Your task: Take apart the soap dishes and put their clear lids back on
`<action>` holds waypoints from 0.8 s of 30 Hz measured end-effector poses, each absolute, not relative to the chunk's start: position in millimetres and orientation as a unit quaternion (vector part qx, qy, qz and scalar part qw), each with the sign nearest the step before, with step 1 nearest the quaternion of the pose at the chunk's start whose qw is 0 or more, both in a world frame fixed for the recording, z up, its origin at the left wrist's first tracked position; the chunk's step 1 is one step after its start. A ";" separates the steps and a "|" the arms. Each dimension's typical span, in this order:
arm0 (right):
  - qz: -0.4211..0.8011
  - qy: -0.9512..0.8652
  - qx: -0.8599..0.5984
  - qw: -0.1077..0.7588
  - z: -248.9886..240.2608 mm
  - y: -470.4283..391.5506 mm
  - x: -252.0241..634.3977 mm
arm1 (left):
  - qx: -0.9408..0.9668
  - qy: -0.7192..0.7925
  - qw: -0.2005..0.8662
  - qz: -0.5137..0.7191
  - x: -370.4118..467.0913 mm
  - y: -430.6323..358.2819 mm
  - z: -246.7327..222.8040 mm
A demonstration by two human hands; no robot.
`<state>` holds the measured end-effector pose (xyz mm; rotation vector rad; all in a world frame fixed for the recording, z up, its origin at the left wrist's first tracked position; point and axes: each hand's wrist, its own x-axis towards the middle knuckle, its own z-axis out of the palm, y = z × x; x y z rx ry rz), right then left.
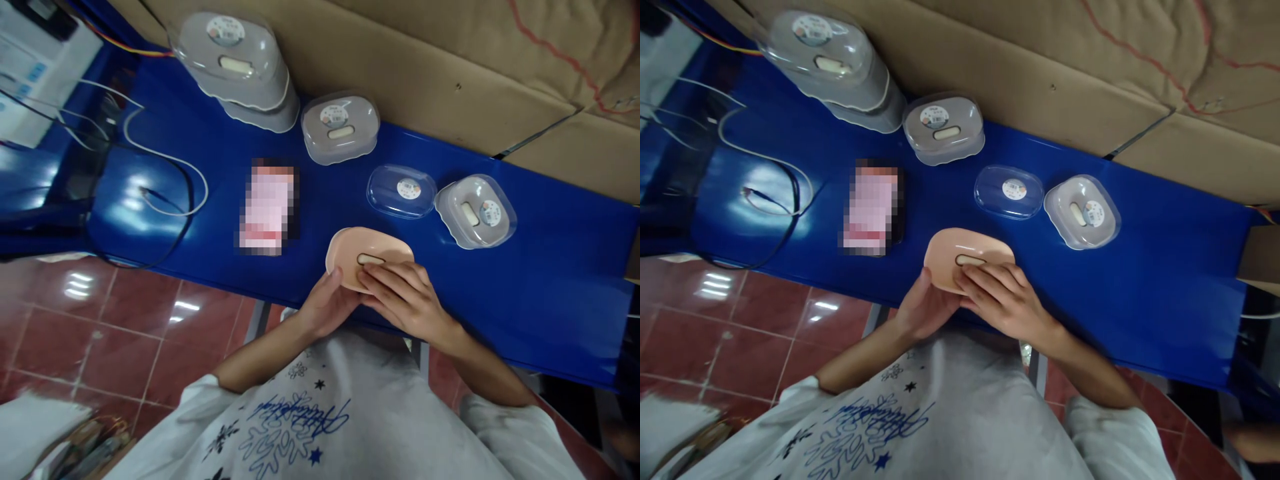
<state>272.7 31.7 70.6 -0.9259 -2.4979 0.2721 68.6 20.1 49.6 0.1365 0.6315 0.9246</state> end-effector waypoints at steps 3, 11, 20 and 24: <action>0.144 -0.892 -0.342 0.260 62.3 44.0 282.7 | 0.049 0.337 0.824 0.453 65.2 22.5 47.4; 0.075 -0.838 -0.523 0.137 35.2 76.9 290.7 | 0.041 0.349 0.812 0.466 40.5 22.3 37.7; 0.118 -0.839 -0.509 0.151 37.0 70.8 303.6 | 0.031 0.351 0.834 0.424 22.0 14.8 39.4; 0.196 -0.814 -0.493 0.237 47.2 65.2 300.6 | 0.032 0.342 0.840 0.420 25.2 13.9 39.9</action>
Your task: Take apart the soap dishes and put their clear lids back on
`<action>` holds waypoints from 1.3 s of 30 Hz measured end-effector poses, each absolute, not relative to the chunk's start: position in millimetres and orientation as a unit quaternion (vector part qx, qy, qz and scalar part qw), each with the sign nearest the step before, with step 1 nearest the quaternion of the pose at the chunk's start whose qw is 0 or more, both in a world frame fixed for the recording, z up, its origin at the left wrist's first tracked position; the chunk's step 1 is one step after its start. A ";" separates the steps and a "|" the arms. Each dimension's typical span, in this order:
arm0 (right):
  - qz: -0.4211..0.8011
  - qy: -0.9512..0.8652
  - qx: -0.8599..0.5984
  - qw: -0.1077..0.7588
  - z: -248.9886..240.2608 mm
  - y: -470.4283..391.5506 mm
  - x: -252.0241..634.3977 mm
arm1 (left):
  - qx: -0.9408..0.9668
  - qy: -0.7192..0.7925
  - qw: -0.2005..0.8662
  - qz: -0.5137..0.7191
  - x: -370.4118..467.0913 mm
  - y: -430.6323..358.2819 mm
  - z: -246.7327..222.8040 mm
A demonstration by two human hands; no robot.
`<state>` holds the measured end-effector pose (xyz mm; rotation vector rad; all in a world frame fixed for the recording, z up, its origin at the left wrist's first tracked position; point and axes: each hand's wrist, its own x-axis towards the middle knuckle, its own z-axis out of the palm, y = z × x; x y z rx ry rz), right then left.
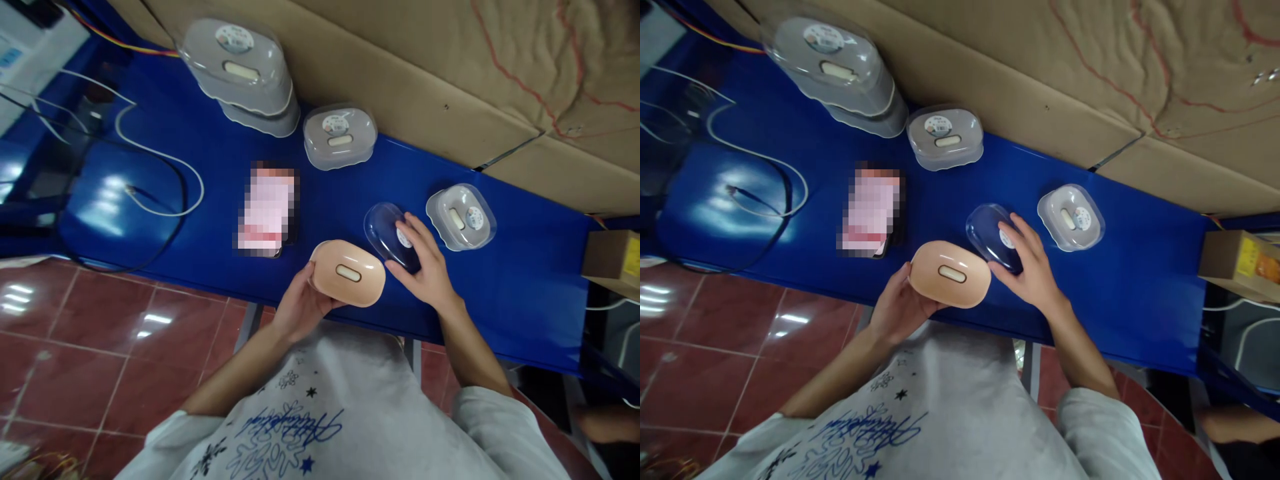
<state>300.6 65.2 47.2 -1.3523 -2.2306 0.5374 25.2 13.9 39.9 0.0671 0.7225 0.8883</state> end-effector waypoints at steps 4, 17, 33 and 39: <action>0.235 -0.852 -0.392 0.255 58.6 49.7 284.8 | 0.046 0.318 0.850 0.417 37.4 19.8 47.9; 0.189 -0.865 -0.368 0.285 55.4 42.8 286.1 | 0.133 0.305 0.852 0.404 61.5 27.8 63.4; 0.112 -0.858 -0.434 0.250 37.4 64.1 299.4 | 0.477 0.467 0.555 0.496 44.9 61.1 77.6; 0.017 -0.832 -0.515 0.206 40.1 66.4 301.4 | 0.747 0.471 0.346 0.319 35.4 154.4 97.2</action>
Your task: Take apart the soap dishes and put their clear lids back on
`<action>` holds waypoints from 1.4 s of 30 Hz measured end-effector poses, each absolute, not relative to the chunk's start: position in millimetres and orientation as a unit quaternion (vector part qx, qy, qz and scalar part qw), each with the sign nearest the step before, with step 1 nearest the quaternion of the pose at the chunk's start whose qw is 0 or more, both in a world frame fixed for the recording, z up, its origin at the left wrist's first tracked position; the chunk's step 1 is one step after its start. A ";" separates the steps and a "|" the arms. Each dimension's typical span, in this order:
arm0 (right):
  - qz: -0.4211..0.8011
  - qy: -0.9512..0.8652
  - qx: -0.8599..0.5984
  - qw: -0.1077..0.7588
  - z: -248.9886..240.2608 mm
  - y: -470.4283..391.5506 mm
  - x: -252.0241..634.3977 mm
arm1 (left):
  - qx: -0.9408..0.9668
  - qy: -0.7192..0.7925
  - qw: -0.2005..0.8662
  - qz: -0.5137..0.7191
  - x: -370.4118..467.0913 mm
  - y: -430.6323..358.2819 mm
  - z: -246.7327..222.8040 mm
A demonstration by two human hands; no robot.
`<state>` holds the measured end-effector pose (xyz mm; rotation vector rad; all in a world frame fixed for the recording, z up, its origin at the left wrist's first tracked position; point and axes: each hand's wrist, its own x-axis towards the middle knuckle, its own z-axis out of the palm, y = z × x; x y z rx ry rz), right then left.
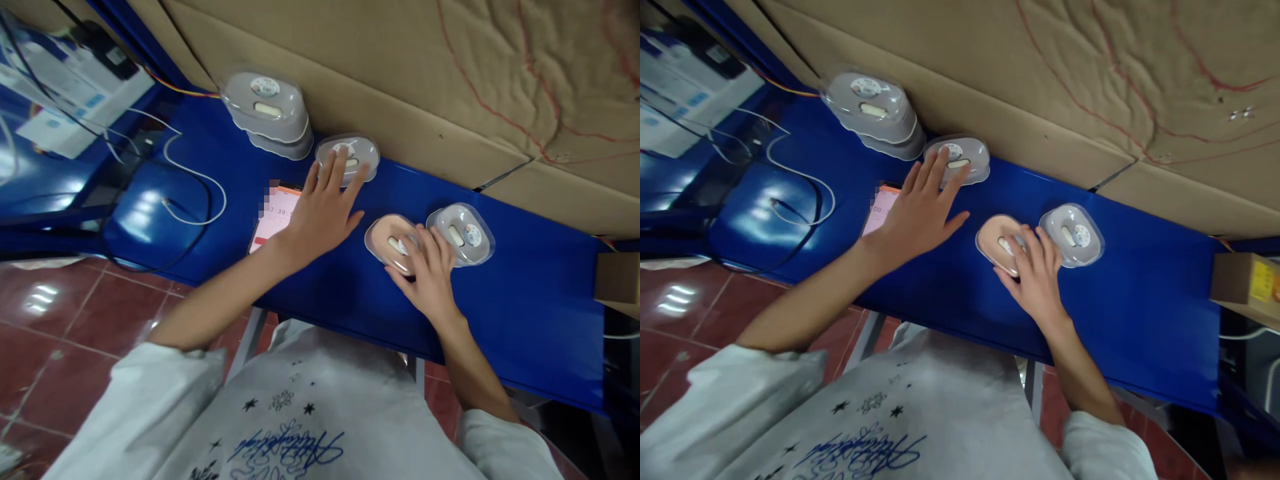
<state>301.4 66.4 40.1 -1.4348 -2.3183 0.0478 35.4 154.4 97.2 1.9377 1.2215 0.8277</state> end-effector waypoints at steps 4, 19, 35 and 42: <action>-0.057 -0.780 -0.583 0.218 41.0 67.3 304.0 | 0.767 0.505 0.279 0.283 40.1 199.2 79.1; -0.018 -0.782 -0.589 0.205 45.8 65.6 304.2 | 0.789 0.521 0.264 0.191 29.1 79.3 86.9; 0.233 -0.857 -0.379 0.259 54.9 55.1 297.2 | 0.755 0.440 0.413 0.255 15.4 43.3 38.7; 0.104 -0.815 -0.529 0.211 36.1 70.7 309.1 | 0.794 0.420 0.400 0.182 -0.6 23.7 39.6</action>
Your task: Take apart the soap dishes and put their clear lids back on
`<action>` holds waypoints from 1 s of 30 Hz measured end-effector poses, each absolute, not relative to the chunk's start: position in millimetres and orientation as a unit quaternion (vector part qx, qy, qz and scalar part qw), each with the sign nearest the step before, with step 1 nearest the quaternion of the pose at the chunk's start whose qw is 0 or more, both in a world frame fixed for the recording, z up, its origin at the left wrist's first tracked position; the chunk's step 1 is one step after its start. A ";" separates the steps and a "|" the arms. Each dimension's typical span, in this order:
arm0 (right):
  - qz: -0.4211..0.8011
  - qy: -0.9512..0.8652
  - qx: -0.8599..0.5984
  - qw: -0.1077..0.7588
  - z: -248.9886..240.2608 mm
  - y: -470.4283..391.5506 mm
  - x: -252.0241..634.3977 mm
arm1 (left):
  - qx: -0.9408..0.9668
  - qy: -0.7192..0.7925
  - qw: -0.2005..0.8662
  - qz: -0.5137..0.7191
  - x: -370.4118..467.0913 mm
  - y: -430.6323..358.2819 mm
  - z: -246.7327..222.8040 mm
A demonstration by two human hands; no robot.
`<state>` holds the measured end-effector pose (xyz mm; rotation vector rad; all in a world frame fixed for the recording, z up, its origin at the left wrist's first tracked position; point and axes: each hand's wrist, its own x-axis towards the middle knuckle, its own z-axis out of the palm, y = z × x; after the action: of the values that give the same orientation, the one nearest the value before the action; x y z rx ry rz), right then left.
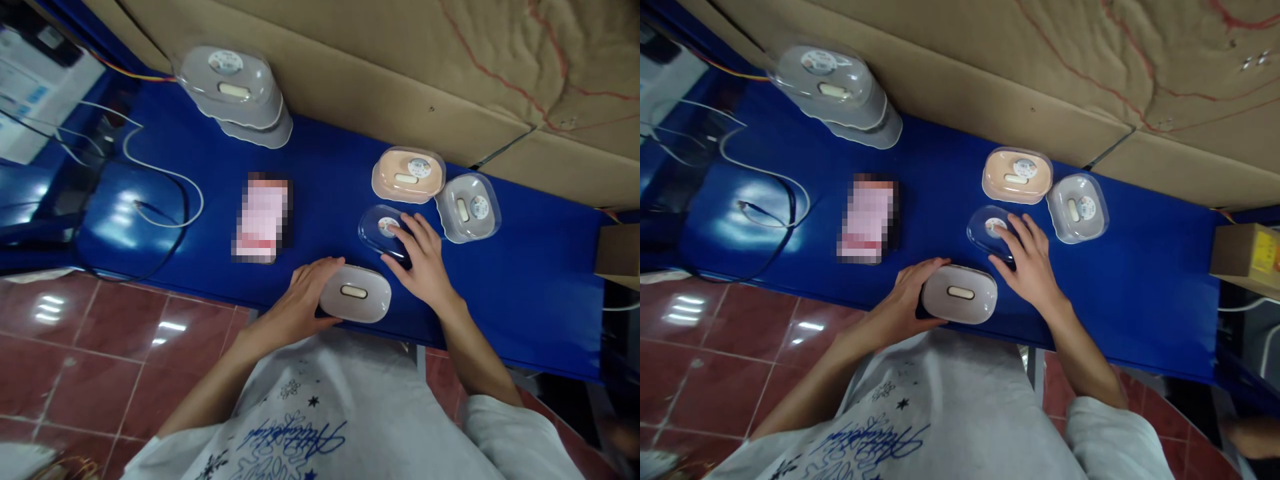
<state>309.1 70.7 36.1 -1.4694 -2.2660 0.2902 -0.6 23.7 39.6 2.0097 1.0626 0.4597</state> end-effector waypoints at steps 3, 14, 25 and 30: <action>0.094 -0.818 -0.534 0.192 37.7 70.8 310.3 | 0.789 0.405 0.414 0.204 -3.9 25.9 39.3; 0.244 -0.880 -0.330 0.239 60.9 47.0 277.9 | 0.603 0.398 0.556 0.411 12.9 35.0 26.2; 0.266 -0.860 -0.362 0.243 62.0 44.3 279.1 | 0.533 0.424 0.620 0.390 16.7 23.2 29.9; 0.281 -0.831 -0.397 0.270 62.4 45.8 282.8 | 0.595 0.438 0.572 0.356 11.8 20.1 32.9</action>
<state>282.8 45.8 62.4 -1.0689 -2.2399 0.7567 11.8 20.1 32.9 1.3949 1.0273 0.8337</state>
